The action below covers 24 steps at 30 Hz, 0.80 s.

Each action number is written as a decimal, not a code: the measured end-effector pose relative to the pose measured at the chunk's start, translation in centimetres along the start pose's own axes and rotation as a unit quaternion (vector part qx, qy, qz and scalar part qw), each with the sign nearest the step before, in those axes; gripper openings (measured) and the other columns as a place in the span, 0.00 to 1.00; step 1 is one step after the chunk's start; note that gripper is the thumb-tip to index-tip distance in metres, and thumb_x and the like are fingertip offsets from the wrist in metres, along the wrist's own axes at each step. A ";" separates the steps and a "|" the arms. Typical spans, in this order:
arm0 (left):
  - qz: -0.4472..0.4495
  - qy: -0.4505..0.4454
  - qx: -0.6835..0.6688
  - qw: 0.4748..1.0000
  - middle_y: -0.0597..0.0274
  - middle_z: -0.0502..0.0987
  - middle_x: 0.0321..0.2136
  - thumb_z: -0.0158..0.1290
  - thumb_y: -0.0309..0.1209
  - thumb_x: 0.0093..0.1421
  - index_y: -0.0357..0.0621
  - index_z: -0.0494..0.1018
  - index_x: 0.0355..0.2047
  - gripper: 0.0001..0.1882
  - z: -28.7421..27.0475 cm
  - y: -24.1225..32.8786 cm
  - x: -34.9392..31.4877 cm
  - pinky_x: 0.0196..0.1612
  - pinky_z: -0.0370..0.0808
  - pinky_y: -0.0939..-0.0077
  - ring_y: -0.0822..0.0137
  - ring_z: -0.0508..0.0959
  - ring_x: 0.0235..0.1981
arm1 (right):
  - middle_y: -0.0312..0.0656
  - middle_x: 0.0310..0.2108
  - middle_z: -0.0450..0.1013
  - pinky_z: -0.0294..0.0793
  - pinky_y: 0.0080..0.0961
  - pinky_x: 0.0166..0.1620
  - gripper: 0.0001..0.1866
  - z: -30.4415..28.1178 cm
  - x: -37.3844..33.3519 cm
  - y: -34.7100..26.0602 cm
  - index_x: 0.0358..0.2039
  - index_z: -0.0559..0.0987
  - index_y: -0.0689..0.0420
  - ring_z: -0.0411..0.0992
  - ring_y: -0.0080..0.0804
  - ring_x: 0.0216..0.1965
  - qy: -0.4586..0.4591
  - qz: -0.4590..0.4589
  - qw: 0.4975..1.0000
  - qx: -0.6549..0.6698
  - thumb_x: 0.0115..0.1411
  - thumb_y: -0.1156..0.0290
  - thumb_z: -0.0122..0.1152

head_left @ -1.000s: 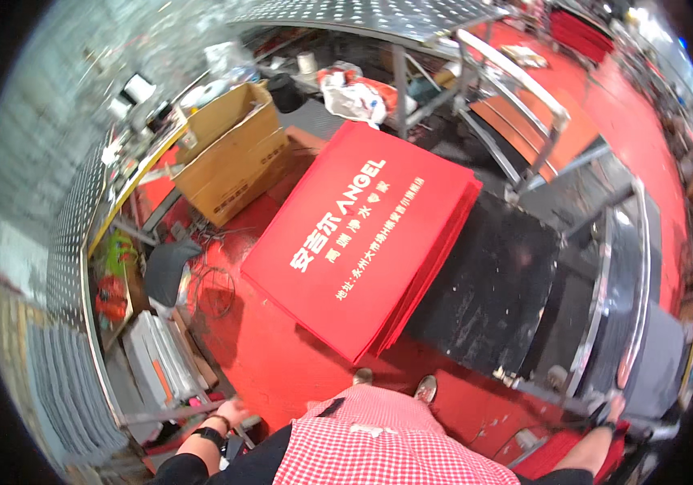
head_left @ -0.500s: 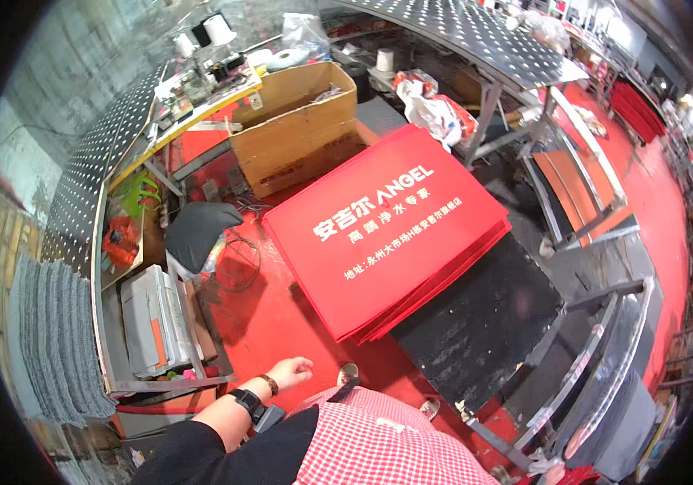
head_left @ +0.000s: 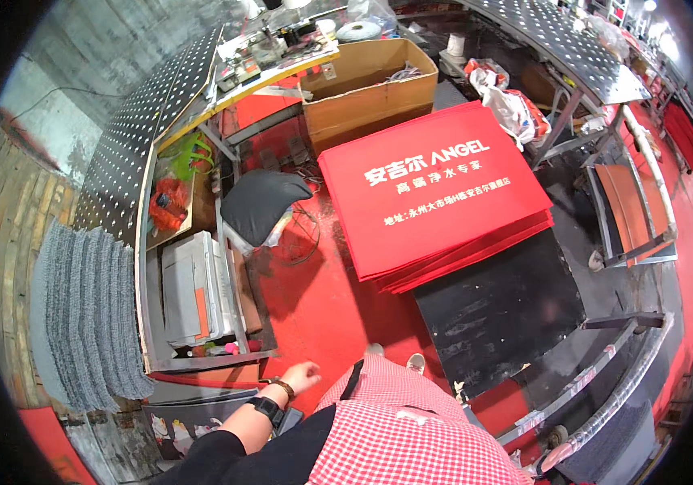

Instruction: The recorder threads an industrial overlock sewing machine and prepares various spools of thread and yarn in a manufacturing facility.

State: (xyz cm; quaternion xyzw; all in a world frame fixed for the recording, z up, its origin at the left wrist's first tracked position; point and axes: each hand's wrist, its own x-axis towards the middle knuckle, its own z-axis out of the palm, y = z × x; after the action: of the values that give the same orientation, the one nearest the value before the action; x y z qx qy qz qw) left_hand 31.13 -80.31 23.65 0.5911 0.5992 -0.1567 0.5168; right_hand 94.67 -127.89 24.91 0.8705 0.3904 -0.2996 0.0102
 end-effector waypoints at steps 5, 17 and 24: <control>-0.065 -0.020 0.007 0.998 0.50 0.74 0.38 0.54 0.39 0.51 0.41 0.69 0.44 0.22 -3.9 -5.1 0.5 0.44 0.70 0.68 0.57 0.74 0.41 | 0.54 0.23 0.71 0.65 0.42 0.28 0.19 -1.3 3.5 -7.0 0.21 0.72 0.65 0.70 0.47 0.26 -0.082 -0.074 0.993 -0.030 0.57 0.63 0.42; -0.069 0.128 -0.089 0.985 0.50 0.75 0.35 0.53 0.30 0.50 0.36 0.68 0.42 0.19 -24.9 -15.4 5.1 0.43 0.72 0.70 0.60 0.76 0.39 | 0.51 0.22 0.71 0.65 0.40 0.27 0.17 -1.3 18.5 -31.3 0.21 0.72 0.63 0.70 0.42 0.26 -0.298 -0.240 0.921 -0.075 0.57 0.63 0.43; 0.000 0.220 -0.182 0.958 0.49 0.73 0.40 0.52 0.29 0.52 0.36 0.66 0.45 0.19 -32.2 -13.8 5.2 0.45 0.71 0.70 0.60 0.74 0.42 | 0.50 0.22 0.71 0.68 0.39 0.26 0.12 3.4 34.0 -49.5 0.24 0.74 0.57 0.71 0.43 0.24 -0.252 -0.313 0.891 -0.213 0.54 0.64 0.46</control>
State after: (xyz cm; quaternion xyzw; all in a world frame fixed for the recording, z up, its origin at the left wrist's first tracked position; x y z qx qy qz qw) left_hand 6.37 -55.22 27.00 0.5069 0.7166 0.0885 0.4708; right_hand 76.52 -71.44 14.77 0.5754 0.6812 -0.4063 0.1997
